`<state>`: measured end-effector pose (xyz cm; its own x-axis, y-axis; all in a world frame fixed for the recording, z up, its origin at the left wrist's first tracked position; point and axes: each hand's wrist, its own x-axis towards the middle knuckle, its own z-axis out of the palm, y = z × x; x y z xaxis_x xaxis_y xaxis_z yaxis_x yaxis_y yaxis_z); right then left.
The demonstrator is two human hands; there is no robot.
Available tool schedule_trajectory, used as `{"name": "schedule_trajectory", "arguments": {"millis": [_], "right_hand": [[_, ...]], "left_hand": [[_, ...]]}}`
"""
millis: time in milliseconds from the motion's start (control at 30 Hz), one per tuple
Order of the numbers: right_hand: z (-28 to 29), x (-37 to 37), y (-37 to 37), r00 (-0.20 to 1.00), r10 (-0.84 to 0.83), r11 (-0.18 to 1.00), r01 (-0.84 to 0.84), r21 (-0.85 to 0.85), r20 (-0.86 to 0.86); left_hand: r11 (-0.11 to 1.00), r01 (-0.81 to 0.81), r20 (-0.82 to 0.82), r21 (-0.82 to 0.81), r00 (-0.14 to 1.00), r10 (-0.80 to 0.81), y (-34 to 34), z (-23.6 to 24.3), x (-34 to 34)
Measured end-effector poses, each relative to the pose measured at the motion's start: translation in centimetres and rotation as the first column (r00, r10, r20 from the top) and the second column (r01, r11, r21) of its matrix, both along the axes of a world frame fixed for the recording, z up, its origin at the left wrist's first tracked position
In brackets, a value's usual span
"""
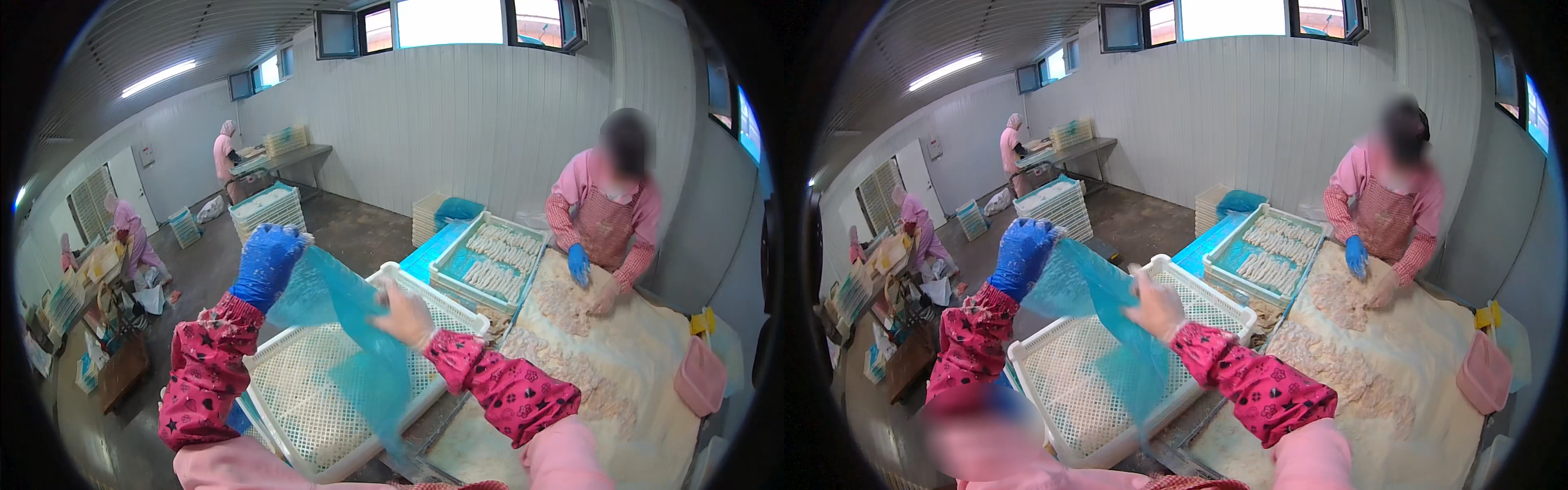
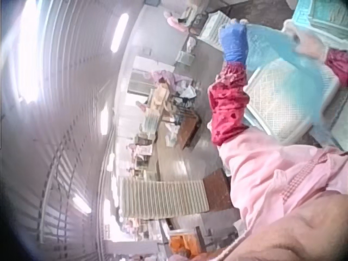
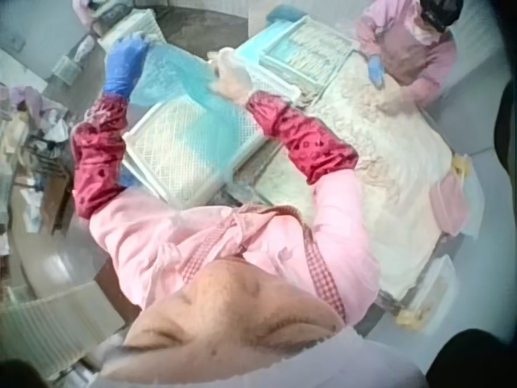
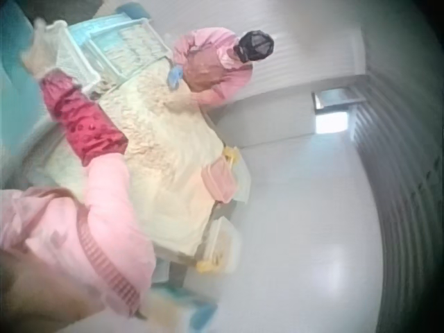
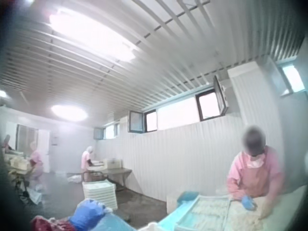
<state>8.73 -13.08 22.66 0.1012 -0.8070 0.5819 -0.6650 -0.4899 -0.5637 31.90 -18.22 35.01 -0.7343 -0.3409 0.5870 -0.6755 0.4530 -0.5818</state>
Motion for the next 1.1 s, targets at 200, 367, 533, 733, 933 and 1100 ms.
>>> {"name": "schedule_trajectory", "arguments": {"millis": [200,367,533,733,933,1100], "right_hand": [[2.4,-2.2,-7.0,0.994,-0.113,0.972,0.11,-0.206,-0.005],[13.9,-4.7,-1.5,0.894,-0.386,0.521,0.008,-0.853,-0.228],[5.5,-9.5,-0.7,0.773,-0.371,0.682,-0.148,-0.716,-0.514],[-4.1,-11.3,-1.9,0.712,-0.199,0.877,-0.178,-0.447,-0.673],[-1.8,-11.1,-9.8,0.695,-0.374,0.882,0.061,-0.468,-0.614],[10.2,-8.8,-8.7,0.896,-0.394,0.607,0.084,-0.79,-0.207]], "left_hand": [[0.897,-0.313,-0.216,-0.313,0.943,0.254,-7.5,1.8,4.1],[0.889,0.016,-0.343,-0.458,0.919,-0.194,0.8,3.5,11.8],[0.978,0.011,-0.11,-0.21,0.993,-0.035,11.9,-5.9,13.8],[0.843,-0.255,-0.129,0.474,0.927,0.352,11.7,-15.4,13.8],[0.967,-0.25,-0.146,0.048,0.956,0.254,-0.2,-10.9,14.6],[0.868,-0.333,-0.466,-0.369,0.874,0.138,0.5,-1.9,14.0]]}}
